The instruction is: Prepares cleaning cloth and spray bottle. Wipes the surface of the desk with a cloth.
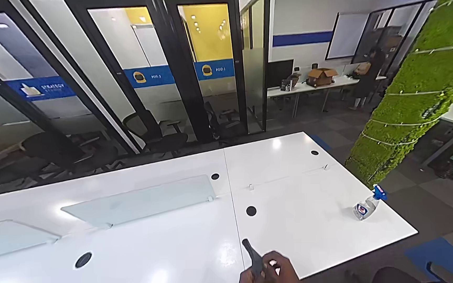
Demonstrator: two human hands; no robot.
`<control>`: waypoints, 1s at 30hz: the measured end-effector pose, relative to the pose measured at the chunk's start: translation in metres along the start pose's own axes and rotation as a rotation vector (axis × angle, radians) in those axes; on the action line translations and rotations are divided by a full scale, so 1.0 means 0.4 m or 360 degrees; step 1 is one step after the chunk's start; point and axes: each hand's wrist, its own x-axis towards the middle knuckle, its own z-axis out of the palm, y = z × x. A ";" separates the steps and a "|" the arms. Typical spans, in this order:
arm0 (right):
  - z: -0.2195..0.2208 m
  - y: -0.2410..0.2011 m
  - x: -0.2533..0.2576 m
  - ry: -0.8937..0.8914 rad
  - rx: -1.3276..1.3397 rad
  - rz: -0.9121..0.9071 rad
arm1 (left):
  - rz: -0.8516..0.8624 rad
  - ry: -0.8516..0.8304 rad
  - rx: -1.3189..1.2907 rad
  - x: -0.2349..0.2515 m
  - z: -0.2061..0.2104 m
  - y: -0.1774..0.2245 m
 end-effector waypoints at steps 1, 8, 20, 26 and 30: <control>-0.004 -0.004 0.010 0.0022 0.0041 0.0053 | -0.0011 0.0042 0.0010 0.008 -0.001 -0.001; -0.060 -0.073 0.120 0.0077 0.0609 -0.0029 | -0.0077 0.0126 -0.0364 0.062 -0.011 0.130; -0.092 -0.051 0.106 -0.0205 -0.0059 -0.0632 | -0.0034 0.0213 -0.0448 0.066 -0.004 0.147; -0.119 -0.043 0.093 -0.0273 -0.0158 -0.0732 | -0.0039 0.0306 -0.0293 0.065 0.004 0.129; -0.121 -0.044 0.083 -0.0347 -0.0202 -0.0749 | -0.0044 0.0345 -0.0288 0.065 0.012 0.126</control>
